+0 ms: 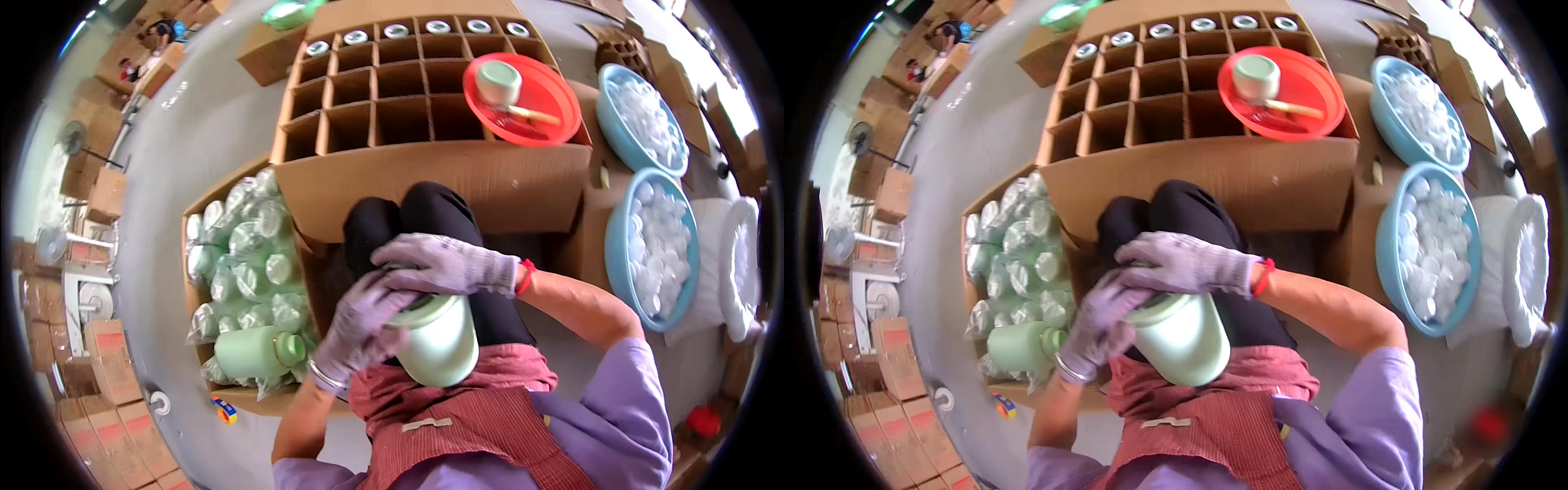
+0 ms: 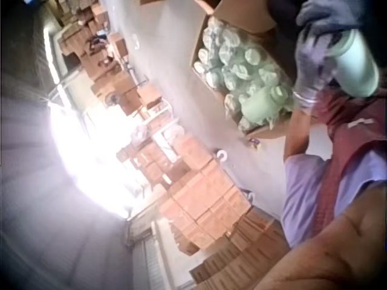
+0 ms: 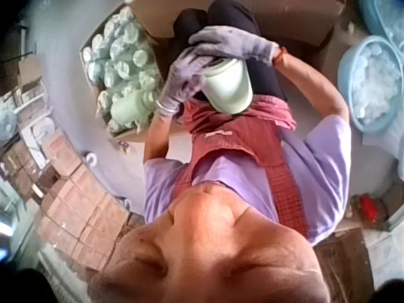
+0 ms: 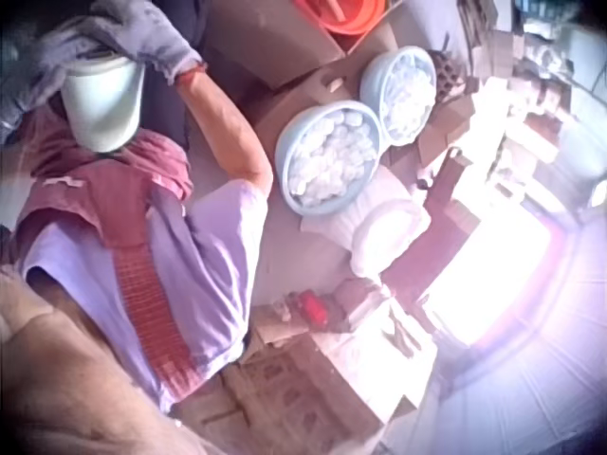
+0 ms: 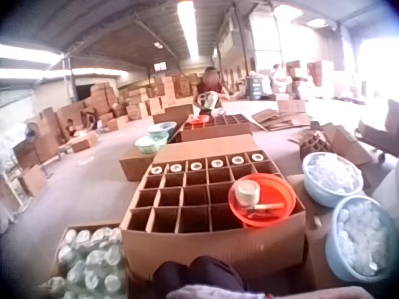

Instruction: The person assembles light green thermos bottles by inserting a black inner liner and a white cap into each bottle, then places the finished units into a compartmentalized cardboard box. The person repeats this process for multiple bottles.

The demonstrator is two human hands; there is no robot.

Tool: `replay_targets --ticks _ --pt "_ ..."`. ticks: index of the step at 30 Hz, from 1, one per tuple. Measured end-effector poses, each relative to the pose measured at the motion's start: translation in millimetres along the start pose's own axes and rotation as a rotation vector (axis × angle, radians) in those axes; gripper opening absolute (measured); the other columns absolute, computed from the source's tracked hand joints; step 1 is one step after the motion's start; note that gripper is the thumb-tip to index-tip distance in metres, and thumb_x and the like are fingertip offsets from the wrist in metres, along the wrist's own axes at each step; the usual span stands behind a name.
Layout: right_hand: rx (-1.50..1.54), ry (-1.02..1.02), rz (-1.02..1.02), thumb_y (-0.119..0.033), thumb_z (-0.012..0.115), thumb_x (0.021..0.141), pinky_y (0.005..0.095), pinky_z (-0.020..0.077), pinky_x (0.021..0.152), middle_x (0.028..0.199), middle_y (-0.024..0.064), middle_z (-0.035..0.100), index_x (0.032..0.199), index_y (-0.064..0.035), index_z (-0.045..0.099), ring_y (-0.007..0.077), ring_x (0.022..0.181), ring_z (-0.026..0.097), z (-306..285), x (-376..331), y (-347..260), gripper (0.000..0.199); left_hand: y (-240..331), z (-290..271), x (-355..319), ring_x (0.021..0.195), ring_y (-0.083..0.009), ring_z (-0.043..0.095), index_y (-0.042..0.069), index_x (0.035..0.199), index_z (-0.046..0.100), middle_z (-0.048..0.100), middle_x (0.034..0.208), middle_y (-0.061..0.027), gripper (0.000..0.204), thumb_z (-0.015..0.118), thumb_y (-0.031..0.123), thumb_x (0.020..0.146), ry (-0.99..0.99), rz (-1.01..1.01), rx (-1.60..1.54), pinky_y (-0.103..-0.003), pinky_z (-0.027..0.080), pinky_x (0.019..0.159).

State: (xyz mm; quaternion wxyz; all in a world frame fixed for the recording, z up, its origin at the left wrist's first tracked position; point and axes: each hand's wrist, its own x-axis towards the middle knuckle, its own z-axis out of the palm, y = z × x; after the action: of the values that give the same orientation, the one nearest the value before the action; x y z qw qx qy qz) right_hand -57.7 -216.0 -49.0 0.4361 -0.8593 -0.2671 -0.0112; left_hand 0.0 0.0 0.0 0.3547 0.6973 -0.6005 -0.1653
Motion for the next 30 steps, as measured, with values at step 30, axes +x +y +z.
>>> replay_targets --ticks 30 --pt "0.421 0.562 0.597 -0.027 0.030 0.105 0.0388 0.0363 0.110 0.139 0.0221 0.045 0.140 0.0026 0.042 0.0346 0.131 0.044 -39.4 -95.4 -52.2 0.048 22.7 14.9 14.1 0.115 -0.0222 0.064 0.006 0.121 0.069 0.069 0.122 -0.0090 0.029 0.064 0.011 0.093 0.577 0.008 -0.046 -0.033 0.048 0.101"
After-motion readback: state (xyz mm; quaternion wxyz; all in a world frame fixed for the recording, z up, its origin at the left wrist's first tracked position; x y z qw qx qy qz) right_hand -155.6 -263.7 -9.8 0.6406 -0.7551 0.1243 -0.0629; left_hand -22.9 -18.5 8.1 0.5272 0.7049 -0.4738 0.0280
